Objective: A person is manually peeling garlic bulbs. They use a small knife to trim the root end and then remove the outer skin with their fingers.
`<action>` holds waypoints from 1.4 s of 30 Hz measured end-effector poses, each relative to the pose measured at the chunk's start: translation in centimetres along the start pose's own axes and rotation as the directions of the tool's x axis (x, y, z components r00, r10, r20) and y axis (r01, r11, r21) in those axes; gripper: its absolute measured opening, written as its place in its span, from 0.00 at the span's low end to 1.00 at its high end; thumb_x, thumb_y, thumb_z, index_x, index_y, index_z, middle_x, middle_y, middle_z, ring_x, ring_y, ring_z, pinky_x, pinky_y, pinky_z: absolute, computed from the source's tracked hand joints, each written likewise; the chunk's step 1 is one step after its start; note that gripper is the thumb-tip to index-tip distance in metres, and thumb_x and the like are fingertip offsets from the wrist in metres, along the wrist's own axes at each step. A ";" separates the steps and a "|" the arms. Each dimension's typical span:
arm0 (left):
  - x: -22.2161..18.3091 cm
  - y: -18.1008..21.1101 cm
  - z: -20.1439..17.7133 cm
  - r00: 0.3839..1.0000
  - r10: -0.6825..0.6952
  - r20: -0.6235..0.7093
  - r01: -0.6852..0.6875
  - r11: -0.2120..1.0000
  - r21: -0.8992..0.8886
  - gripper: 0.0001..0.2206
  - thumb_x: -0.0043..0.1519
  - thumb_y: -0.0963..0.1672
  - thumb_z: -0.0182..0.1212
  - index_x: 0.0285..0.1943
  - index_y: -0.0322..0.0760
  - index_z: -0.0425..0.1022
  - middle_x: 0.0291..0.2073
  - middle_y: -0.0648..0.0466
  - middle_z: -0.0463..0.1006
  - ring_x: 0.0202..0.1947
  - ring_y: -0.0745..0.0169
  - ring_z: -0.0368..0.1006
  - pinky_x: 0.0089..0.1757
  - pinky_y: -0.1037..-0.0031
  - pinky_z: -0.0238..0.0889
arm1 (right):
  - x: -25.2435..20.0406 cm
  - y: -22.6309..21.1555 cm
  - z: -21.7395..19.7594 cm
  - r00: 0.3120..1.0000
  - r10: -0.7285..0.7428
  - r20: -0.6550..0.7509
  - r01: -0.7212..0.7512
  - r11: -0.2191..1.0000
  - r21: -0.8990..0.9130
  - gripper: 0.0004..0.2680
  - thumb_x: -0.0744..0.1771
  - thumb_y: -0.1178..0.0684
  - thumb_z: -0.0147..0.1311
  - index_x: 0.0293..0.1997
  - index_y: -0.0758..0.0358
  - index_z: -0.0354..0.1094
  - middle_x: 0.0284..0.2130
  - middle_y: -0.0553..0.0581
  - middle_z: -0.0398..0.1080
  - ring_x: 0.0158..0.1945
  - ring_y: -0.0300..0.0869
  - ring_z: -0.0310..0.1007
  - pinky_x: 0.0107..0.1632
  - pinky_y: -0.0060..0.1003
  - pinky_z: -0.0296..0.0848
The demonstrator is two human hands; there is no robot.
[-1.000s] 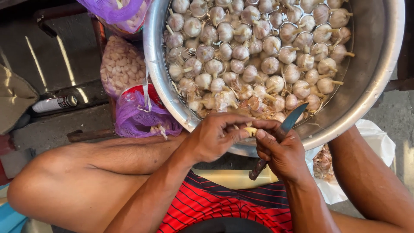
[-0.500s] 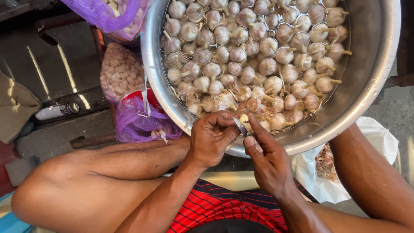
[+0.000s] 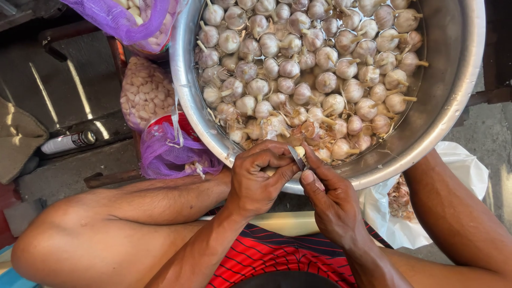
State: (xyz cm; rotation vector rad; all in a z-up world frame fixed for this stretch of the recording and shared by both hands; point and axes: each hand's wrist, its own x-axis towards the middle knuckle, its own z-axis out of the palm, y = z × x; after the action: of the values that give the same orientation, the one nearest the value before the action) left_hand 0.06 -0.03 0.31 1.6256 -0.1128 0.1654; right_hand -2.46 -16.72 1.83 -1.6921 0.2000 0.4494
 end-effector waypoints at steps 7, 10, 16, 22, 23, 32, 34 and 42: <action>-0.2 0.5 0.3 0.996 0.077 -0.039 -0.079 0.996 -0.038 0.08 0.60 0.37 0.67 0.29 0.30 0.73 0.37 0.42 0.81 0.39 0.52 0.80 0.41 0.68 0.75 | -0.5 1.3 1.1 0.999 0.026 -0.041 -0.013 0.958 0.287 0.20 0.70 0.51 0.50 0.71 0.65 0.61 0.25 0.49 0.58 0.26 0.33 0.52 0.29 0.28 0.54; -0.3 0.5 0.4 0.995 0.093 -0.036 -0.094 0.995 -0.018 0.08 0.60 0.38 0.67 0.30 0.30 0.74 0.39 0.41 0.82 0.41 0.51 0.81 0.42 0.69 0.75 | -0.4 1.4 1.9 0.988 0.016 -0.152 0.015 0.980 0.201 0.17 0.70 0.50 0.51 0.66 0.63 0.67 0.38 0.52 0.75 0.25 0.30 0.56 0.27 0.24 0.58; -0.1 0.7 0.5 0.984 0.164 -0.070 -0.162 0.986 0.021 0.07 0.62 0.37 0.65 0.31 0.30 0.73 0.38 0.41 0.80 0.39 0.51 0.80 0.42 0.68 0.73 | -0.4 1.9 3.2 0.947 -0.180 -0.267 0.155 0.982 -0.113 0.15 0.71 0.50 0.46 0.64 0.64 0.66 0.59 0.59 0.72 0.64 0.41 0.69 0.66 0.35 0.67; 0.2 0.9 0.6 0.973 0.201 -0.113 -0.193 0.978 0.079 0.07 0.62 0.36 0.63 0.30 0.27 0.72 0.35 0.42 0.79 0.37 0.51 0.79 0.40 0.68 0.75 | 0.6 2.6 3.9 0.916 -0.263 -0.304 0.214 0.959 -0.185 0.15 0.72 0.50 0.43 0.65 0.65 0.64 0.59 0.60 0.72 0.63 0.43 0.70 0.66 0.36 0.67; 0.2 0.9 0.5 0.970 0.220 -0.106 -0.211 0.973 0.096 0.07 0.62 0.35 0.62 0.30 0.27 0.72 0.34 0.43 0.79 0.36 0.52 0.78 0.40 0.69 0.74 | 0.8 2.7 3.8 0.936 -0.185 -0.299 0.177 0.983 -0.056 0.14 0.72 0.50 0.44 0.63 0.65 0.66 0.54 0.58 0.74 0.59 0.40 0.71 0.61 0.33 0.70; -0.6 -3.1 -0.5 0.982 -0.183 -0.051 0.156 0.930 -0.332 0.05 0.57 0.38 0.69 0.34 0.34 0.76 0.40 0.44 0.81 0.42 0.58 0.80 0.45 0.75 0.76 | 1.7 0.4 0.7 0.967 0.131 0.220 -0.254 0.585 0.770 0.06 0.72 0.53 0.48 0.53 0.57 0.65 0.21 0.50 0.49 0.20 0.31 0.45 0.21 0.22 0.48; -0.8 -3.3 -0.7 0.963 -0.268 -0.022 0.236 0.884 -0.403 0.06 0.57 0.38 0.70 0.36 0.33 0.75 0.44 0.43 0.81 0.45 0.59 0.80 0.46 0.77 0.75 | 1.8 -0.4 0.3 0.951 0.132 0.280 -0.306 0.543 0.782 0.10 0.71 0.54 0.48 0.59 0.61 0.66 0.21 0.50 0.50 0.19 0.31 0.45 0.21 0.22 0.48; 1.5 -1.1 -6.1 0.922 -0.365 0.127 0.383 0.907 -0.173 0.17 0.58 0.35 0.57 0.57 0.18 0.71 0.34 0.47 0.70 0.34 0.56 0.78 0.36 0.64 0.81 | 3.3 0.6 -1.3 0.952 0.296 0.074 -0.304 0.934 0.188 0.23 0.73 0.56 0.38 0.80 0.52 0.38 0.23 0.55 0.56 0.21 0.39 0.54 0.21 0.29 0.55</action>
State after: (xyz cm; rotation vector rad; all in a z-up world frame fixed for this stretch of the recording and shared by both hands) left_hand 1.47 6.14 -0.16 1.4288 0.1120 -0.2128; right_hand 0.54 -17.72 0.09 -1.4584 0.4608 0.6720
